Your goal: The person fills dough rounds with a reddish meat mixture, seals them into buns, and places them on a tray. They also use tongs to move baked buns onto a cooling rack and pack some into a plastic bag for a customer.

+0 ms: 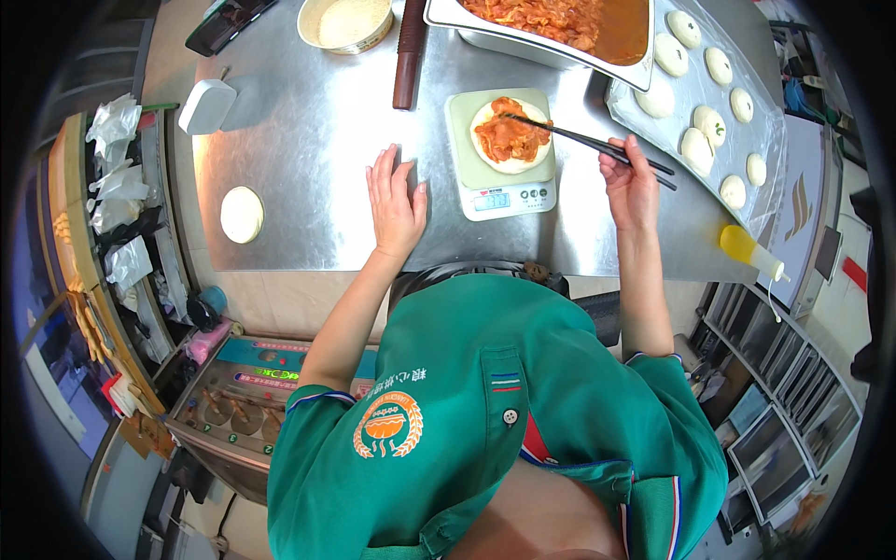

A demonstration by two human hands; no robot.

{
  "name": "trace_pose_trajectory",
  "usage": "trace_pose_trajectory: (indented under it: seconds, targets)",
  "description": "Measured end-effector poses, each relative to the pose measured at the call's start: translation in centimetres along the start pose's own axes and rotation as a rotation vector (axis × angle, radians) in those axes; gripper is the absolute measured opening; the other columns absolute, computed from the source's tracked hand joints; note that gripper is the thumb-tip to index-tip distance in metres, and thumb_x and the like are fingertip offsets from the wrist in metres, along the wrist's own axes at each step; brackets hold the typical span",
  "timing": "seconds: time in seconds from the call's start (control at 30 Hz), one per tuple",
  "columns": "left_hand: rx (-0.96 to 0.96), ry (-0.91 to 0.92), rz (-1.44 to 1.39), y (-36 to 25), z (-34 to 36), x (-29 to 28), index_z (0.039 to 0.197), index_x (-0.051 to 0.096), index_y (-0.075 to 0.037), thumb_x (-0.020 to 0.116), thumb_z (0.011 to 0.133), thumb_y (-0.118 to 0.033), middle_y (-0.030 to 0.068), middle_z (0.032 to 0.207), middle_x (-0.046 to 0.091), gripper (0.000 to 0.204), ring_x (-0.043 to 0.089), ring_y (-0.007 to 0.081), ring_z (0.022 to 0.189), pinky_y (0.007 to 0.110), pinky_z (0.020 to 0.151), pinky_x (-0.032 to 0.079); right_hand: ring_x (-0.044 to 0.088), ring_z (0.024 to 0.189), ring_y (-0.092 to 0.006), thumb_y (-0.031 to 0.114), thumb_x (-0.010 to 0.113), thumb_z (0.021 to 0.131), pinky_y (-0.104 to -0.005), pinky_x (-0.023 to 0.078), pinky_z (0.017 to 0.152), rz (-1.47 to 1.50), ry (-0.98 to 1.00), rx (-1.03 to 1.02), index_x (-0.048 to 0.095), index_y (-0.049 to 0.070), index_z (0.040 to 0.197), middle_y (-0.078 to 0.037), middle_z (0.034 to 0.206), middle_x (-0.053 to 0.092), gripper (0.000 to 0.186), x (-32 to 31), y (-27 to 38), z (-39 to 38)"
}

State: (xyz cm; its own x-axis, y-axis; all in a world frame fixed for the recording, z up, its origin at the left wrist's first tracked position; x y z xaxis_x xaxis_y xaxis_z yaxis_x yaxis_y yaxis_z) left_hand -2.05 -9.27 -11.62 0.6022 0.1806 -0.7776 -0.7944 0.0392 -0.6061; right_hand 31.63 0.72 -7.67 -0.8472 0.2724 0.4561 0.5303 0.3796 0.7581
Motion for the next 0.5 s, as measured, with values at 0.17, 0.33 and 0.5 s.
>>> trace_pose_trajectory:
  seconds: [0.17,0.33,0.5]
  targets:
    - [0.006,0.001,0.000,0.0,0.0,0.0,0.124,0.050,-0.004,0.062,0.087,-0.012,0.0199,0.149,0.036,0.040,0.031,0.0388,0.139,0.057,0.116,0.019,0.070,0.073,-0.0186,0.021,0.051,0.102,-0.0260,0.057,0.069,0.134,0.143,-0.086,0.065,-0.006,0.102,-0.013,0.087,0.071,0.031,1.6,4.9,-0.4]
    - [0.011,-0.020,-0.010,-0.1,-0.2,-0.1,0.125,0.050,-0.003,0.062,0.087,-0.013,0.0207,0.148,0.036,0.041,0.032,0.0397,0.139,0.057,0.116,0.019,0.068,0.083,-0.0257,0.025,0.042,0.105,-0.0396,0.054,0.085,0.131,0.142,-0.546,0.063,-0.008,0.105,-0.017,0.093,0.069,0.040,6.3,13.3,1.0]
    - [0.029,-0.047,-0.014,-0.2,-0.1,-0.2,0.125,0.050,-0.002,0.062,0.087,-0.013,0.0219,0.147,0.037,0.041,0.032,0.0405,0.139,0.057,0.116,0.019,0.073,0.075,-0.0232,0.014,0.056,0.099,-0.0287,0.058,0.068,-0.814,-0.038,-0.912,0.067,-0.007,0.102,-0.019,0.092,0.070,0.024,10.3,14.8,2.0]
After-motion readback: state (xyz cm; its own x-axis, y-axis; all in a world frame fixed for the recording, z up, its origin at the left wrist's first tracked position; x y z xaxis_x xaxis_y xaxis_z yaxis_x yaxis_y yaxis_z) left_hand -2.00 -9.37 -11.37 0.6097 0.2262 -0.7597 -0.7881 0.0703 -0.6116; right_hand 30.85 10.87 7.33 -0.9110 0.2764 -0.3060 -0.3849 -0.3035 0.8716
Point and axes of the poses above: each hand's wrist, its own z-axis towards the middle knuckle, its own x-axis out of the palm, y = z × x, the point moved 7 cm from there along z, towards the middle knuckle
